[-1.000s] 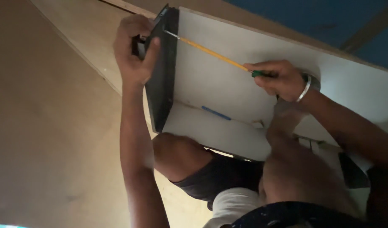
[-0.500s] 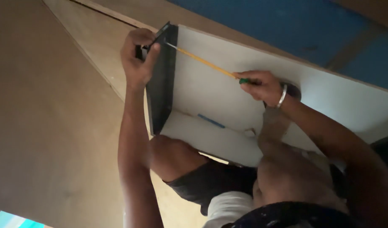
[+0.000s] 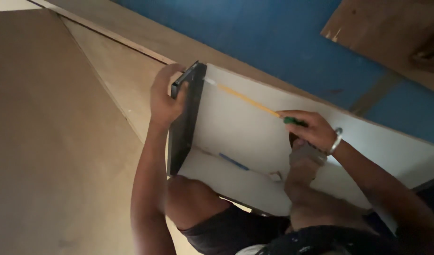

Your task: Assembling and aligning wooden panels for a cabinet or drawer unit using a pencil for marking and a screwdriver for alignment/fixing.

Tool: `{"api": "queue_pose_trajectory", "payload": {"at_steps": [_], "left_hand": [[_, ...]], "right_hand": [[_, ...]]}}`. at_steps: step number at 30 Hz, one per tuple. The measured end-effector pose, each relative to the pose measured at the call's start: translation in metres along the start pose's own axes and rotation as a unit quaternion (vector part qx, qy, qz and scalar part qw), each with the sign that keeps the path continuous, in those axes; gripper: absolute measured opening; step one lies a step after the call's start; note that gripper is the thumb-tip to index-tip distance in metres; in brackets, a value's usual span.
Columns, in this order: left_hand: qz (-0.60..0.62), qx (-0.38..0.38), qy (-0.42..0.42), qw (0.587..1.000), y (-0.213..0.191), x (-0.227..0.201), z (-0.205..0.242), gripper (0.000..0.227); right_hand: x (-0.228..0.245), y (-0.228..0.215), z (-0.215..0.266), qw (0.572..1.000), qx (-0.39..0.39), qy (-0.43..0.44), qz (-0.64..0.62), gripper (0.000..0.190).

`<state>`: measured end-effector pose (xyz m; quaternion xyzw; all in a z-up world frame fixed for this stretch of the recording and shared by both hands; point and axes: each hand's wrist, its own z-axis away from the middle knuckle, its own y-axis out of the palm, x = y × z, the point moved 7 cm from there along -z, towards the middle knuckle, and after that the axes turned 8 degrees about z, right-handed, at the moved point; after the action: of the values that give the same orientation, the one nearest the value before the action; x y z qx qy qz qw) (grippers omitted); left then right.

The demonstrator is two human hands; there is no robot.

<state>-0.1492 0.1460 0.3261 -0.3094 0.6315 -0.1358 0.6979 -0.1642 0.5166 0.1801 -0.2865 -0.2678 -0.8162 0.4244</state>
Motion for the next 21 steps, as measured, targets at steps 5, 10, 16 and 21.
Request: {"api": "queue_pose_trajectory", "payload": {"at_steps": [5, 10, 16, 21], "left_hand": [[-0.163, -0.047, 0.033, 0.985, 0.002, -0.013, 0.011, 0.022], [-0.19, -0.109, 0.066, 0.973, -0.003, -0.029, 0.012, 0.019], [-0.056, -0.051, 0.115, 0.99, -0.003, -0.023, 0.008, 0.028], [-0.113, -0.072, 0.078, 0.988, -0.007, -0.019, 0.003, 0.029]], "right_hand": [[-0.025, 0.0, 0.007, 0.996, -0.059, -0.068, 0.008, 0.051], [-0.055, 0.034, 0.015, 0.991, -0.089, -0.091, 0.046, 0.049], [-0.043, 0.043, 0.018, 0.959, -0.126, -0.228, 0.116, 0.046], [-0.03, 0.045, 0.023, 0.944, -0.161, -0.243, 0.152, 0.042]]}}
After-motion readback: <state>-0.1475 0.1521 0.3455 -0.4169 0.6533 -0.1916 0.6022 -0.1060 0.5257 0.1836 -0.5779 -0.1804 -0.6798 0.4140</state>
